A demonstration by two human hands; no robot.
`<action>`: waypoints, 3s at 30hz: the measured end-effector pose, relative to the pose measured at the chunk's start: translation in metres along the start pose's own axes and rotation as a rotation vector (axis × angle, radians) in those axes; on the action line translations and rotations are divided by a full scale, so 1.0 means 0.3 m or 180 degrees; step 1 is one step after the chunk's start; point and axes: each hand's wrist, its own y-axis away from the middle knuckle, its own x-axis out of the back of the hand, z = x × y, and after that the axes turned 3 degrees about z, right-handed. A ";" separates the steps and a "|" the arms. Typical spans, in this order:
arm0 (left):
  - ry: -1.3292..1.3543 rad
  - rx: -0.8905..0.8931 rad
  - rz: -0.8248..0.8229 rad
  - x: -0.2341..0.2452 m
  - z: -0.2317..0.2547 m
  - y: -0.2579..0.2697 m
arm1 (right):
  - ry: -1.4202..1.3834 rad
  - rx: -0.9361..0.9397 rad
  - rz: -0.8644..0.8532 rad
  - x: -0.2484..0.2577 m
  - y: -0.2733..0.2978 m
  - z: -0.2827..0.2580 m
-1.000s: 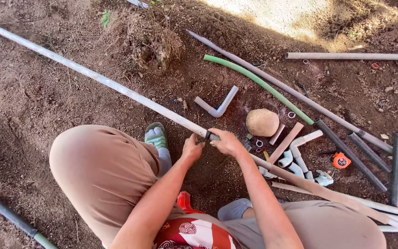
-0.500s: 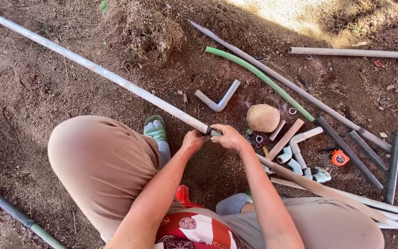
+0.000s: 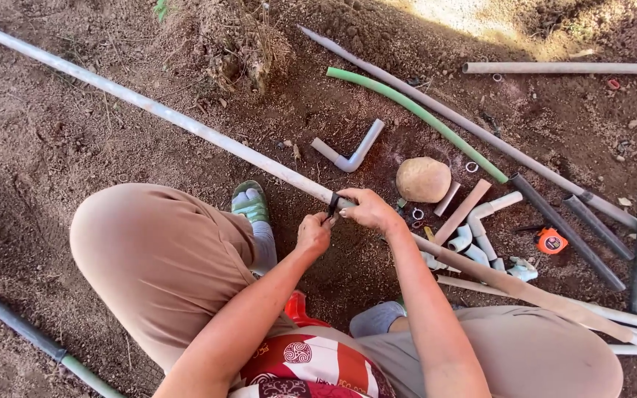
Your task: The person sits on a small red stool outdoors and assembles a plumbing system. They connect white PVC pipes and fittings using black zip ties, securing the joints by hand. The workspace contains various pipe segments, elbows, and a tape measure on the dirt ground.
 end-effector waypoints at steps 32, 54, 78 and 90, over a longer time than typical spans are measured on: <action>-0.0996 0.0314 -0.0402 0.091 0.344 -0.123 | 0.0882 0.0147 0.0169 -0.061 -0.044 0.144; -0.2461 -0.0377 -0.0363 -0.057 0.208 -0.307 | 0.1772 0.2163 0.2463 -0.239 -0.001 0.274; 0.1473 0.1458 -0.0689 0.023 0.111 -0.031 | 0.1167 -0.0259 -0.0123 -0.040 0.065 -0.049; 0.2321 0.1325 -0.0582 -0.084 -0.012 -0.135 | 0.1031 0.0379 0.0255 -0.068 -0.050 0.099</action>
